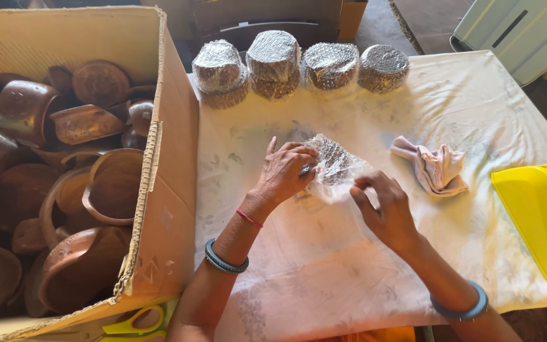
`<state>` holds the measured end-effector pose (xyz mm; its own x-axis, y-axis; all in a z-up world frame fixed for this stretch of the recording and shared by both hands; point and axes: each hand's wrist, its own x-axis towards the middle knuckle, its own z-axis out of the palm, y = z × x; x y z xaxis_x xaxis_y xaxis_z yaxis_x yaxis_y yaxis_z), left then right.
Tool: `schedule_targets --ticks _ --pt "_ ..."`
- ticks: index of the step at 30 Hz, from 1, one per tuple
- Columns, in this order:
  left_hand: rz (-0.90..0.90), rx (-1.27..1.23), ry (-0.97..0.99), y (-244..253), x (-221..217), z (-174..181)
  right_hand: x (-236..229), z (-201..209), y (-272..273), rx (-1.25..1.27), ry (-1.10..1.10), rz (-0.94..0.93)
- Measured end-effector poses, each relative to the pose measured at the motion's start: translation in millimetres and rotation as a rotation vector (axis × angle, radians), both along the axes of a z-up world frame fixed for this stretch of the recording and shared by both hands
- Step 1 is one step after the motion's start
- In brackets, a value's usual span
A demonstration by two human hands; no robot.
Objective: The person wraps a ceramic bowl in bubble wrap and then wipes various other ceramic bowls with a cloth.
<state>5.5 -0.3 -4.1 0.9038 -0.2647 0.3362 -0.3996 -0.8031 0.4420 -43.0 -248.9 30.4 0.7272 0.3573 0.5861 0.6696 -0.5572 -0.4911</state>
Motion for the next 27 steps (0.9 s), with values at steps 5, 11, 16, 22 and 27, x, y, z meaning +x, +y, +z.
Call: schedule_targets --ticks 5,11,16,22,27 --pt "0.024 -0.014 0.075 -2 -8 19 -24 32 -9 -0.292 -0.227 -0.033" --pt "0.016 -0.001 0.063 -4 -5 14 19 -16 -67 -0.567 -0.216 -0.120" --pt "-0.002 0.014 0.042 -2 -6 12 30 12 -84 -0.552 -0.248 -0.302" --pt "-0.010 0.026 0.082 -3 -6 15 -15 0 -47 -0.366 -0.187 0.030" --pt "0.000 0.027 0.037 -3 -7 9 -25 -5 -14 -0.401 -0.145 0.132"
